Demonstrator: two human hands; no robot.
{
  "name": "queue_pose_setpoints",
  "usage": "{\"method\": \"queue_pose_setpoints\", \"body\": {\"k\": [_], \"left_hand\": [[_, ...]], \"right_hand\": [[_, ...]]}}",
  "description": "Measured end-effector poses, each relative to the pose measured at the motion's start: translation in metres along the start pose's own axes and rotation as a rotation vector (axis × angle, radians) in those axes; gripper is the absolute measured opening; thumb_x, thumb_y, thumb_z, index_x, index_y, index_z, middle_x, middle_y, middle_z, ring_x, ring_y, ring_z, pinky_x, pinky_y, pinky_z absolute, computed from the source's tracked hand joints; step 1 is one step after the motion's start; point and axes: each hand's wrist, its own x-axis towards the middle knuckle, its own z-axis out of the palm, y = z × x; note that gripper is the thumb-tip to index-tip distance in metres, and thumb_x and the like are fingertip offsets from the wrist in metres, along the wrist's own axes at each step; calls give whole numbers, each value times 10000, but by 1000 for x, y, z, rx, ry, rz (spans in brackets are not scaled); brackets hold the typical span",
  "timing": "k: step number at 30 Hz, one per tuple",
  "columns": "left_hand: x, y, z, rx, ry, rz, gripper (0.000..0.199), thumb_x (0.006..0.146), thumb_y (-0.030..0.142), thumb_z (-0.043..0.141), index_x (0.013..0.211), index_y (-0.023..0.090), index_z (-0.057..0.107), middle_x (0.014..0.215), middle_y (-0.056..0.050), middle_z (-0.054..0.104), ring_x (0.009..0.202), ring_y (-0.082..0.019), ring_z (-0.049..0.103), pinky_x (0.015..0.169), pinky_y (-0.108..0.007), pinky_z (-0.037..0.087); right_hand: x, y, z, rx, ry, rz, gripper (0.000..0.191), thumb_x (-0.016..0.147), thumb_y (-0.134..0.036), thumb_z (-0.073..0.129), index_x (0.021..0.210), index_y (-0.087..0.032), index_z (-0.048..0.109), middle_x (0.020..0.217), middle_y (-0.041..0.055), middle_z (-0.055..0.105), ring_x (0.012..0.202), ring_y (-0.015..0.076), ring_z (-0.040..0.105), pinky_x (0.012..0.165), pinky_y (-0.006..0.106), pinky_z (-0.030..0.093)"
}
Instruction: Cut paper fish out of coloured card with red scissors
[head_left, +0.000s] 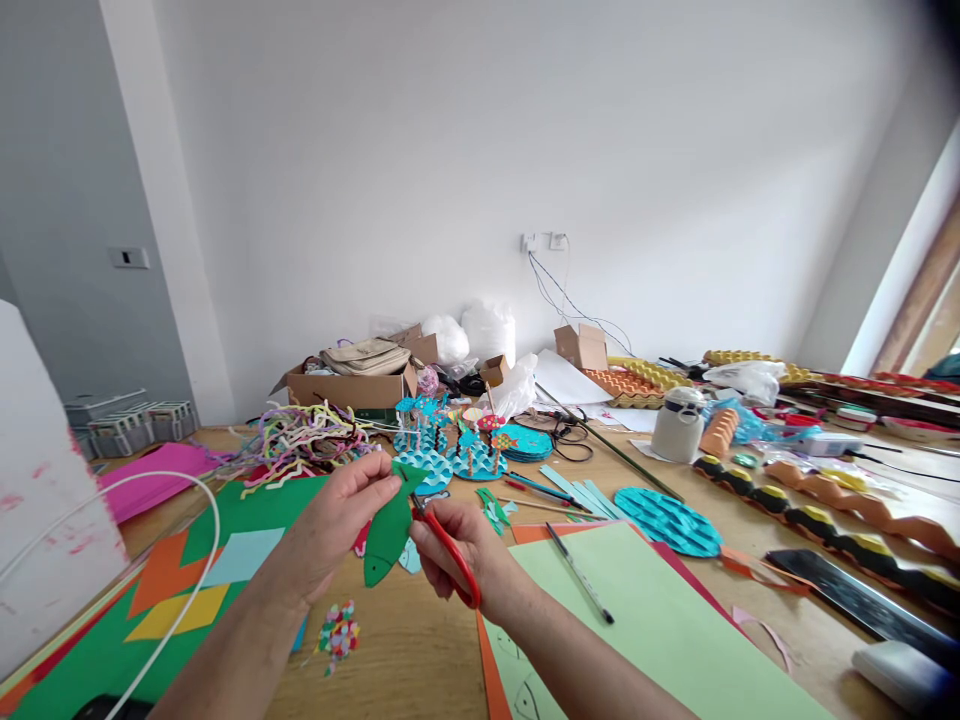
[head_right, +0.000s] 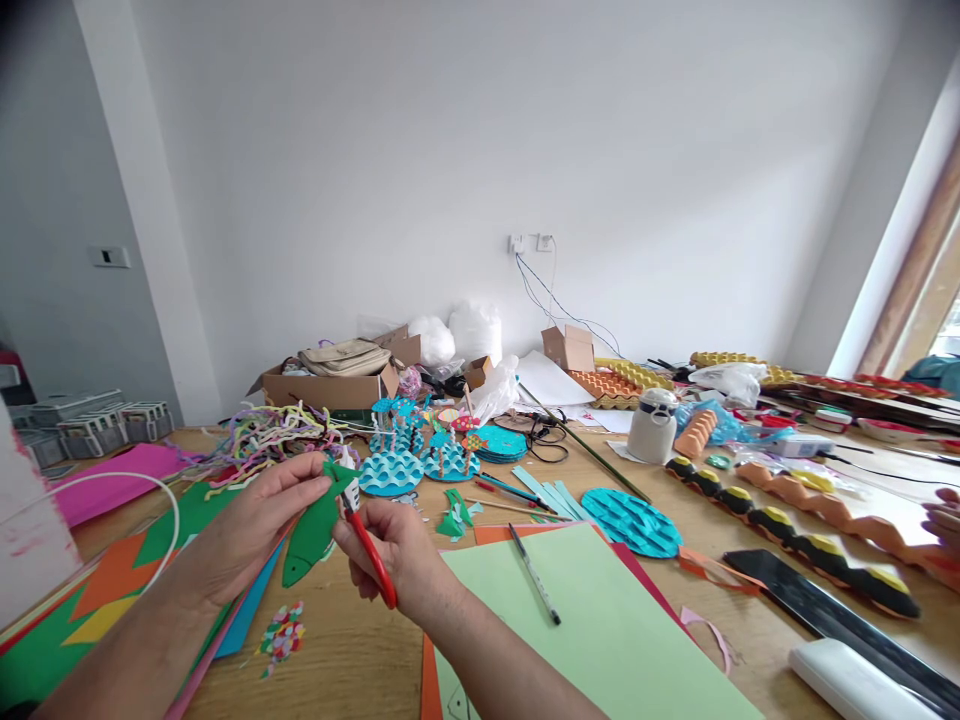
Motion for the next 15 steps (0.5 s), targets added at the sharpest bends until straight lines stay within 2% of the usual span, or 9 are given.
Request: {"method": "queue_pose_setpoints", "body": {"k": [9,15], "left_hand": [[-1,-2,-5,93,25,23,223,812,372,511,676,207,449,628,60,343,619,-120,339,559,-220,311],[-1,0,-6,69,-25,-3,210,813,369,505,693,202,467,660,47,379,653,-128,363,566,-224,314]], "right_hand": [[0,-1,0,-28,-18,-1,533,594,-694,577,620,-186,418,412,-72,442,312,44,369,312,160,256],[2,3,-3,-28,-30,-34,537,608,-693,577,618,-178,426,433,-62,460,335,50,404,327,160,298]]}}
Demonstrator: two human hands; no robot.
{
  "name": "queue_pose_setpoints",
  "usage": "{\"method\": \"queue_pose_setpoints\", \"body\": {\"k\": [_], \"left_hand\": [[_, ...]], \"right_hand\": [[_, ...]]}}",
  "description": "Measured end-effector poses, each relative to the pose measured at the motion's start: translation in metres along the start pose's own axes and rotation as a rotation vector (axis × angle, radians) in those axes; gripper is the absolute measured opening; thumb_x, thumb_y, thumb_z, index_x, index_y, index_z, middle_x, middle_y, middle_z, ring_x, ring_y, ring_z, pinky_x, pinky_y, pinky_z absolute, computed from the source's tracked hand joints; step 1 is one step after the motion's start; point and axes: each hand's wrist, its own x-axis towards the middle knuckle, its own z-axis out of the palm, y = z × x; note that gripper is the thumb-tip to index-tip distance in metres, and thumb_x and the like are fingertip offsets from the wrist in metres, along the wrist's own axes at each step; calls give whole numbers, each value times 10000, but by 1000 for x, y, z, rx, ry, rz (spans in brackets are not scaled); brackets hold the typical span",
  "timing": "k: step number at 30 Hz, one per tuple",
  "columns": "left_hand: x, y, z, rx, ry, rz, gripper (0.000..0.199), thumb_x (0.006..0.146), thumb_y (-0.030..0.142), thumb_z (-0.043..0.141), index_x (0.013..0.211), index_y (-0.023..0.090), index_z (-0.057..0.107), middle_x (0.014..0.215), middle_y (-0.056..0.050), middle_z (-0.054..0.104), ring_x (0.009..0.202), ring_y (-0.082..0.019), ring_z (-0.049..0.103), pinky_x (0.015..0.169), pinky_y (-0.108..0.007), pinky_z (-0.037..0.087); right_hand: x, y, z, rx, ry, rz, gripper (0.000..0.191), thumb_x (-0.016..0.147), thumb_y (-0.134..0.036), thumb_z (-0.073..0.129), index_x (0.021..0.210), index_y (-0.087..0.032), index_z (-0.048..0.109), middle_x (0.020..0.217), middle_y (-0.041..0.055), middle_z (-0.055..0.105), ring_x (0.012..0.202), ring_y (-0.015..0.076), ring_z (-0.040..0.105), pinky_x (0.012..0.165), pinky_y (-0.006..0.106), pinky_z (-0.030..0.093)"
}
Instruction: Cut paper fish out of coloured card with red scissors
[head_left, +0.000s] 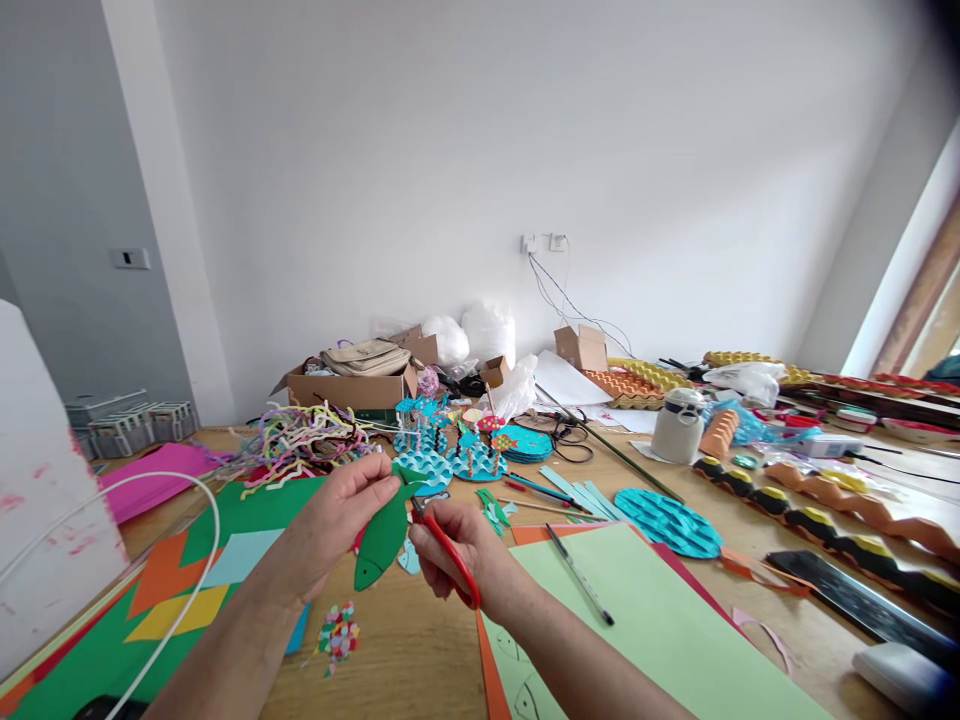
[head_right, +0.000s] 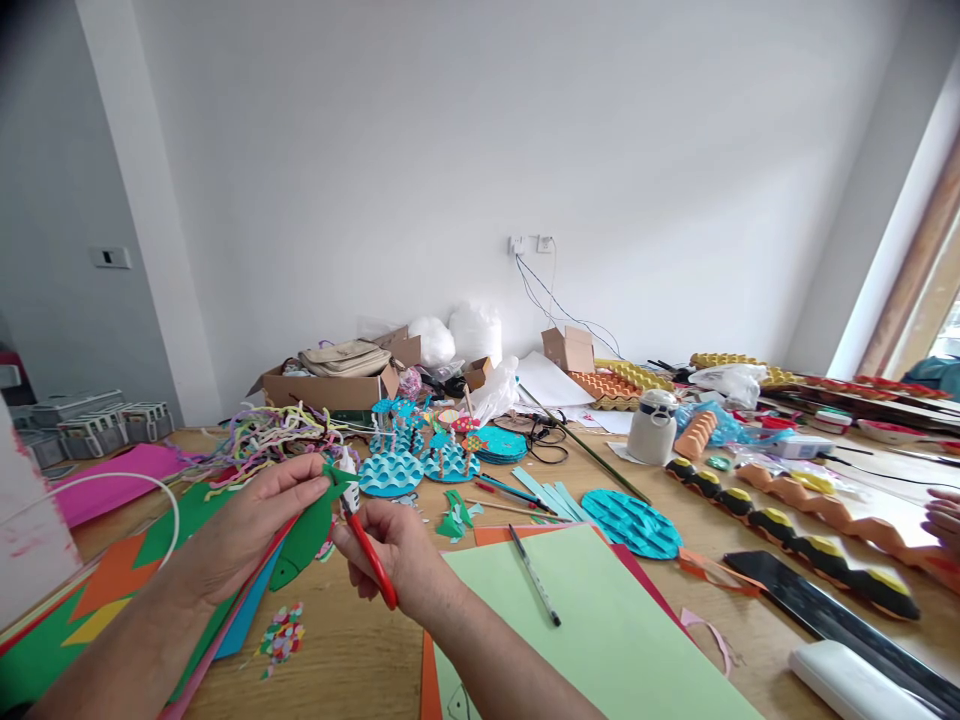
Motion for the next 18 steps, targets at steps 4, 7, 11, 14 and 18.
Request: {"method": "queue_pose_setpoints", "body": {"k": [4,7,11,14,18], "left_hand": [[0,0,0,-3,-10,9,211,818,372,502,700,202,466,663,50,370,654,-125,348,576,-228,302],[-1,0,0,-14,-20,10,217,817,373,504,692,204,455,656,52,356,652,-125,333,576,-229,296],[-1,2,0,2,-34,19,226,824,365,490,680,201,434,654,54,346,649,-124,316,586,-236,290],[-1,4,0,32,-40,21,245,828,369,476,662,199,417,647,54,334,643,-125,307,585,-241,287],[-2,4,-2,39,-52,24,243,828,372,472,662,199,430,647,51,351,643,-127,322,586,-242,295]], "right_hand": [[0,1,-1,5,-11,-24,546,610,-698,574,606,-174,424,433,-59,465,333,45,405,328,155,308],[0,1,-1,9,-15,-26,546,615,-699,571,609,-172,426,435,-60,464,333,43,404,325,151,302],[-1,2,-1,20,-17,-17,535,627,-689,570,613,-174,426,425,-65,461,320,39,391,313,147,284],[-1,2,-1,24,-17,-14,524,638,-678,571,618,-175,428,425,-65,462,318,40,392,311,148,281],[-1,2,-1,37,-22,-9,538,621,-693,572,617,-174,428,417,-66,459,310,37,383,304,144,269]]}}
